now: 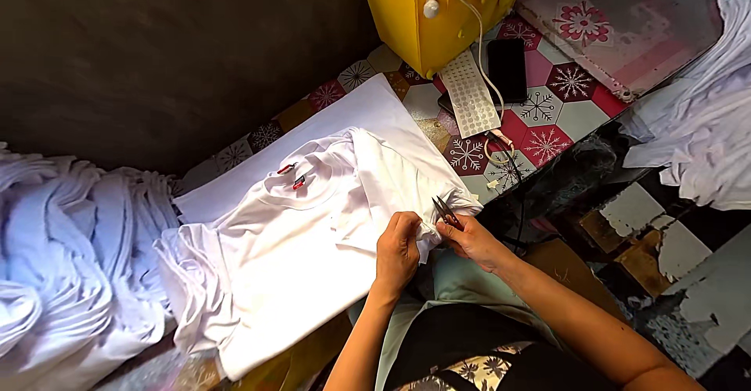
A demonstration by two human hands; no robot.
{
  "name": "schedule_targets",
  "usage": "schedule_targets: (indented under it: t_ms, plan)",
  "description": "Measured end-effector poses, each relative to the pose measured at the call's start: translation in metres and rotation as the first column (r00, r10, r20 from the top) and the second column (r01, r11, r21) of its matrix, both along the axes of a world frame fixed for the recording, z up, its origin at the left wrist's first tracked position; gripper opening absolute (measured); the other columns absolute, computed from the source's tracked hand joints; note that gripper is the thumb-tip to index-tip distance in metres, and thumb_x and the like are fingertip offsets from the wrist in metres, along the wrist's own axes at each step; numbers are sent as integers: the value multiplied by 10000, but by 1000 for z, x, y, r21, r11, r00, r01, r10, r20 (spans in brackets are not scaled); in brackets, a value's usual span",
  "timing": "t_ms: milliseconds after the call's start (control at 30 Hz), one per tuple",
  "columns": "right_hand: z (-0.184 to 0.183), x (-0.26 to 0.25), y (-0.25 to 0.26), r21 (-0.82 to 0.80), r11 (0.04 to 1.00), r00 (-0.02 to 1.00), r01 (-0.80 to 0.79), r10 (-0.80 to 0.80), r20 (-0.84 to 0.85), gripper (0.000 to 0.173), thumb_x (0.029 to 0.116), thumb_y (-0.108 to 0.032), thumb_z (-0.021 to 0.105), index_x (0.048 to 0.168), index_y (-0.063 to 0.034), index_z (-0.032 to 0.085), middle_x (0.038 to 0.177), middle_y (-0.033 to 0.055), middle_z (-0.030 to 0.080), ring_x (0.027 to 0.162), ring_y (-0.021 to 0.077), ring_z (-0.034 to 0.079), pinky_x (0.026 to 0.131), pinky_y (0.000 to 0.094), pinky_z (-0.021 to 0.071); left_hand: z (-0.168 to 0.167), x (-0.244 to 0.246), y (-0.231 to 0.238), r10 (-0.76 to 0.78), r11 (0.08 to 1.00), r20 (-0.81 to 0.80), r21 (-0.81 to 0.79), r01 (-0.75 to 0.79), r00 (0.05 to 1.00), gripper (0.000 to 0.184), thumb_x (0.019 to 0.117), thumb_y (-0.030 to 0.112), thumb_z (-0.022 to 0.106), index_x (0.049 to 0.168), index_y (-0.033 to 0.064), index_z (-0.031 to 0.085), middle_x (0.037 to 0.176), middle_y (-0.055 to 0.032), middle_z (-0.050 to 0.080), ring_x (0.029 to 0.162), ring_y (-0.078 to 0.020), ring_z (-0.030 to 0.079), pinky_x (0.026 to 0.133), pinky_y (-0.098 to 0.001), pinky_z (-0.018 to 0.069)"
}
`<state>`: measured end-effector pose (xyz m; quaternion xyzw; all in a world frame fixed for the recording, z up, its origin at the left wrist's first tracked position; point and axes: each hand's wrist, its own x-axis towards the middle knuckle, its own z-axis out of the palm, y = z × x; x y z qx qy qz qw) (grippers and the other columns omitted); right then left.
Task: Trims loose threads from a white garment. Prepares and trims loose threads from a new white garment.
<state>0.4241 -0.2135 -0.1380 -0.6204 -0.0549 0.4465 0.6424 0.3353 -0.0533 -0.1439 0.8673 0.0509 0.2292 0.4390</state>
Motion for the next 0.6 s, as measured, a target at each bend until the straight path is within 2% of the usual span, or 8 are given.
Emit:
schedule_targets:
  t_ms: [33,100,133,200,267,333,600]
  plan:
    - [-3,0,-3,-19,1000,984,9,-5,178,197,1069,-216,525,1046,-43,617,789,-55,554,610,-26,458,575,153,394,-1,0,0,9,1000,32,1,-9,999,182,985,-15,514,977,-57,691,935,-143,694,887,-132,676,843,-235,550]
    - [-11,5,-15,-68,998,858,-7,41,513,391,1082,-287,442,1111,21,681,974,50,677,843,39,594,790,237,492,-2,0,2,5,1000,64,2,-5,998,182,993,-10,511,970,-53,686,935,-143,694,896,-133,676,843,-239,552]
    - [-14,9,-21,-92,996,773,-18,72,631,436,1085,-316,421,1079,21,697,941,60,680,834,48,604,786,244,504,-3,1,3,-5,1000,69,12,4,998,184,995,-4,510,967,-49,687,928,-142,696,890,-139,679,838,-251,556]
    - [-17,16,-30,-130,990,623,-60,139,770,497,1076,-405,437,970,-6,712,780,43,639,703,63,572,669,258,483,-3,2,5,-25,998,75,56,21,997,195,1005,8,507,960,-38,691,914,-139,702,876,-161,687,825,-278,565]
    - [-17,21,-35,-165,980,517,-111,199,833,552,1058,-481,462,886,-13,697,731,82,634,657,139,580,612,333,476,-4,4,5,-45,993,92,112,35,995,201,1015,21,506,947,-25,690,893,-140,704,843,-179,693,790,-294,571]
    - [-16,24,-36,-178,975,467,-132,220,856,552,1046,-489,483,853,-19,698,715,88,634,641,156,577,594,348,465,-4,6,5,-67,986,112,160,48,992,217,1025,30,493,946,-19,689,880,-145,709,827,-194,700,771,-304,573]
    - [-13,23,-27,-138,980,470,-146,191,862,473,1012,-438,585,845,-25,745,737,83,683,656,139,603,621,332,481,-4,7,3,-62,976,106,213,38,992,213,1017,30,500,928,-8,689,797,-124,691,743,-191,684,707,-308,566]
